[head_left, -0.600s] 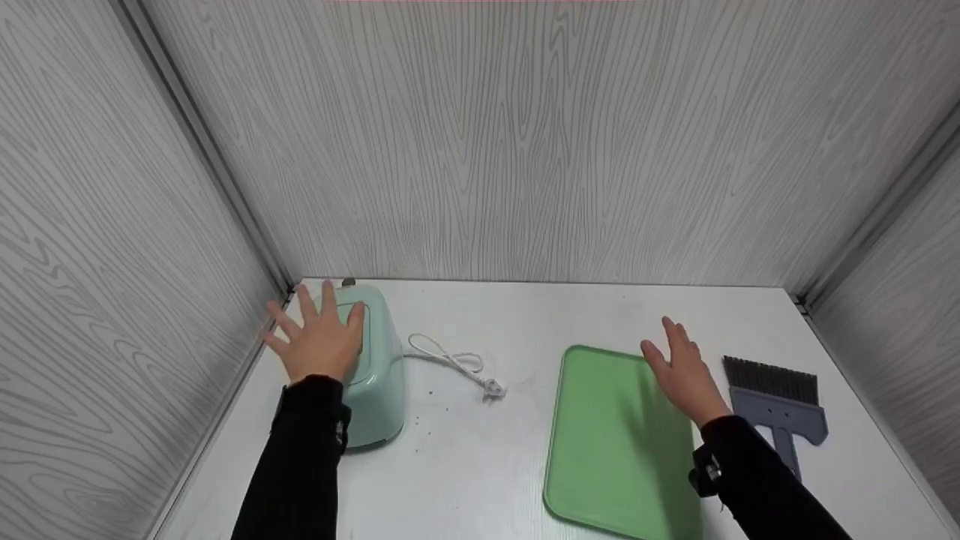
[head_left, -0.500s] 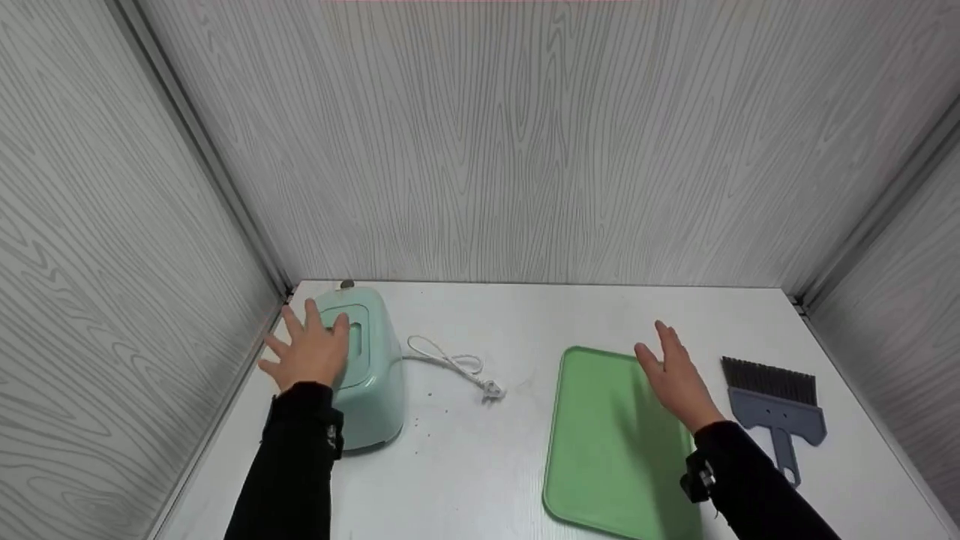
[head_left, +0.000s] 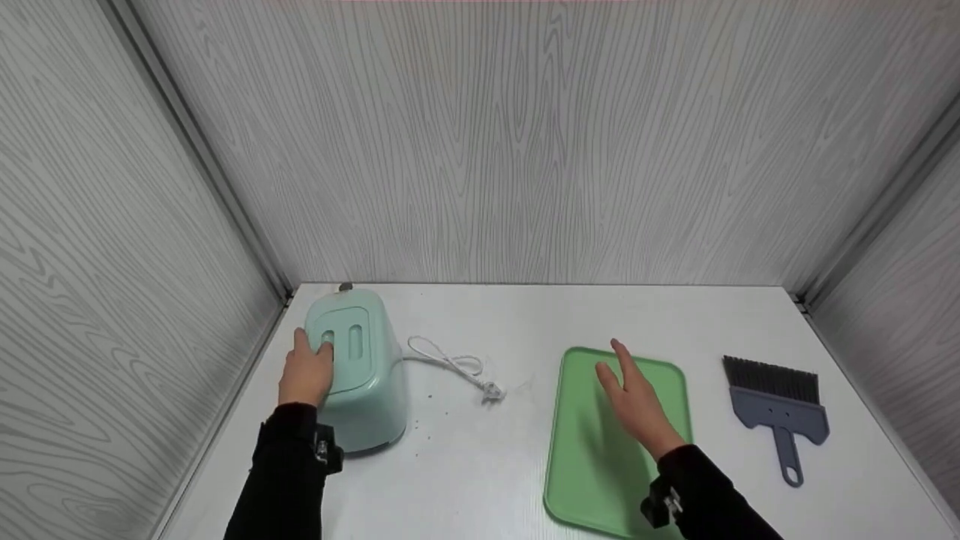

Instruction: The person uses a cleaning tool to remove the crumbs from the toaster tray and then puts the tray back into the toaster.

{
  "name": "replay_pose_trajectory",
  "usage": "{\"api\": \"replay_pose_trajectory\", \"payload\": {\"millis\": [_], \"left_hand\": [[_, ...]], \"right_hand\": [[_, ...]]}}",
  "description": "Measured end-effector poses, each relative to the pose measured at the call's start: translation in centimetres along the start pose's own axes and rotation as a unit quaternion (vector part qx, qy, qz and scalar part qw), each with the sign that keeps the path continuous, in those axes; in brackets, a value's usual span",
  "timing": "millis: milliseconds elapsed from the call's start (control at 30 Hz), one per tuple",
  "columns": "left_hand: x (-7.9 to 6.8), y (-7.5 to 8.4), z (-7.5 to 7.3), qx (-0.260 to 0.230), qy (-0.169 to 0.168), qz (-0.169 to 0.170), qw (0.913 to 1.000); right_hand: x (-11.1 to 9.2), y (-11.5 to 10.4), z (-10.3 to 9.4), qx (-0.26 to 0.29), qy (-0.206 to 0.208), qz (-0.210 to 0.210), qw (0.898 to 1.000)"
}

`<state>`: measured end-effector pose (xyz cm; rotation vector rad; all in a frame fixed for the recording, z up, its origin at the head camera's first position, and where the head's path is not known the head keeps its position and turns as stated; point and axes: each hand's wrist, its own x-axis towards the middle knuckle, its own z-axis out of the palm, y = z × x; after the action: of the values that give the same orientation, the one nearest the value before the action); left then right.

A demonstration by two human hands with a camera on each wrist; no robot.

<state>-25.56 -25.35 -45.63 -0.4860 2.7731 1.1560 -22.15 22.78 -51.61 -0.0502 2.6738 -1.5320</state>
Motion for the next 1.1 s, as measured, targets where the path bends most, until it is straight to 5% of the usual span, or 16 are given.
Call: {"api": "replay_pose_trajectory", "payload": {"millis": [400,733,1100], "left_hand": [[-0.8,0.5,1.6,-0.045,0.025,-0.036,0.9981],[-1.6,2.5,3.0,-0.097,-0.006,-0.065,0.9932],[-1.9,4.4,4.7,-0.113,0.019,-0.069,0.991]], "right_hand": [[-0.3,-1.7,4.5,0.066,-0.012,0.016,0.998],[-1.0,-2.7,7.9,0.117,-0.028,0.01,0.993],[-0.9,-3.7,10.3,0.143,-0.041,0.023,0.989]]}}
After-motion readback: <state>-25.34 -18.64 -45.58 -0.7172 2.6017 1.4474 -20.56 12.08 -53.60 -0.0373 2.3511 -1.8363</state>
